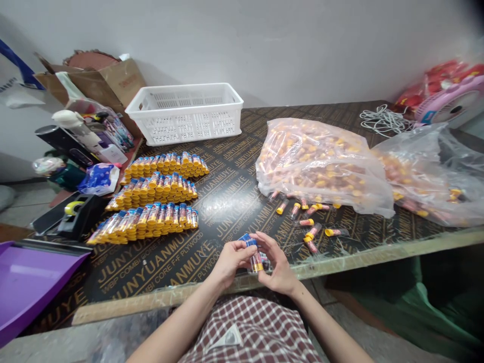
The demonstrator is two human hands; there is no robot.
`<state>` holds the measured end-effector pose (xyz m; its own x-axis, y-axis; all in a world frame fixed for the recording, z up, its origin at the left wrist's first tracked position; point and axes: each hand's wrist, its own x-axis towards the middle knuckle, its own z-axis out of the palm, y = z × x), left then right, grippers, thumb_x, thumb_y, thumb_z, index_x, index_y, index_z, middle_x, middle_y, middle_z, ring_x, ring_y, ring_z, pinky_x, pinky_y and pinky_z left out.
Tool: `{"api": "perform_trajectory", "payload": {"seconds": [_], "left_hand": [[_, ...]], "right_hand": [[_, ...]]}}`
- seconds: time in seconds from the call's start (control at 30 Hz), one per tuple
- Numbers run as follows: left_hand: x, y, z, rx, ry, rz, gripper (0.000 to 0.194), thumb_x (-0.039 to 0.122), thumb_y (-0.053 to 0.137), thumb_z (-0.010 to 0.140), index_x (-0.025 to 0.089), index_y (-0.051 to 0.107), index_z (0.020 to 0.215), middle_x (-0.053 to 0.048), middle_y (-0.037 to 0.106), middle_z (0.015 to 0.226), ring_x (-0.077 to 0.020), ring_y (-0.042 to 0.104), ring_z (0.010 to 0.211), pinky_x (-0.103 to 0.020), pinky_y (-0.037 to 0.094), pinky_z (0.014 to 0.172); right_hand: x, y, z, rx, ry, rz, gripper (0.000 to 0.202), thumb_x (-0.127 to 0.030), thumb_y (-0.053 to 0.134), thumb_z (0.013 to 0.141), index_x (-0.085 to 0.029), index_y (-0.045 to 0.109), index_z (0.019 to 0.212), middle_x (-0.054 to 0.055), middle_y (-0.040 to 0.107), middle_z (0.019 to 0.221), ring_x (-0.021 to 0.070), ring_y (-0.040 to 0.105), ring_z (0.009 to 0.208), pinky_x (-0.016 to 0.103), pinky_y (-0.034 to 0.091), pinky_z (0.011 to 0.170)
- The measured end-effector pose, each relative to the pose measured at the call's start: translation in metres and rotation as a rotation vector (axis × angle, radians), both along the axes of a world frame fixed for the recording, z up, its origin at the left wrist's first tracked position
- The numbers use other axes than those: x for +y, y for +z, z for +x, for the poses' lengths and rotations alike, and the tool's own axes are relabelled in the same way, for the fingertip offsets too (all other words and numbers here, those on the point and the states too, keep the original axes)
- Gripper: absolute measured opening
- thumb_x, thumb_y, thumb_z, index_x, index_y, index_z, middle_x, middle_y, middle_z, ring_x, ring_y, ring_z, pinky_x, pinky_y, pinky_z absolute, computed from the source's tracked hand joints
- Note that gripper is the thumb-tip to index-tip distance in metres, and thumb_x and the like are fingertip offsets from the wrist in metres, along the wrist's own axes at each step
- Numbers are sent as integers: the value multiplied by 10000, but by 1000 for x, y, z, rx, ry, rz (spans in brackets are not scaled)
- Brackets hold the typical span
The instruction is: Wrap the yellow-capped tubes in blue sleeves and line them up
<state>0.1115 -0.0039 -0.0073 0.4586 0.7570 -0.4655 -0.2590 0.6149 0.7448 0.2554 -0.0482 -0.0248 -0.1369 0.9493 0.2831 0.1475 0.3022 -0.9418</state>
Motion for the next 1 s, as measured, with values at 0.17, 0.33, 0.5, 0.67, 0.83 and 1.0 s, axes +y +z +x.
{"api": "perform_trajectory", "payload": {"seconds": [0.17,0.33,0.5,0.67,0.83,1.0], "left_hand": [[0,1,-1,-15,20,-12,342,358,799,558,91,633,694,-54,665,646,-128,597,543,-241,467,553],[-2,0,0,-8,35,-12,355,364,798,556,90,617,691,-59,667,656,-123,596,547,-230,460,544],[4,-4,-9,91,52,50,364,407,762,588,114,572,688,-39,649,630,-114,581,527,-229,457,538],[22,-16,-62,737,126,437,466,482,699,626,166,542,930,24,602,529,-156,568,491,-249,426,520],[28,-18,-109,1532,-139,747,466,552,541,758,192,559,1054,-53,659,660,-241,635,660,-277,399,590],[25,-9,-80,1563,-54,873,379,520,455,834,190,612,932,-79,669,809,-210,623,746,-267,394,654]], "right_hand": [[1,0,0,15,15,3,805,-25,492,606,-249,301,1355,87,455,1347,231,471,1222,384,431,1006],[1,-2,-4,40,28,7,796,-30,498,616,-261,299,1351,81,441,1357,232,462,1229,388,430,1004],[8,-3,0,-30,98,6,842,-107,578,668,-272,201,1403,85,318,1446,237,420,1262,404,385,1031],[50,-11,45,-524,-247,77,817,-254,610,747,-232,153,1424,104,313,1429,244,405,1247,416,377,1010],[97,-22,99,-867,-406,66,446,-30,477,711,-161,584,1125,145,488,1266,316,388,1181,506,290,977],[114,-23,107,-905,-301,80,313,1,465,674,-172,651,856,131,613,1085,308,451,1047,474,329,882]]}}
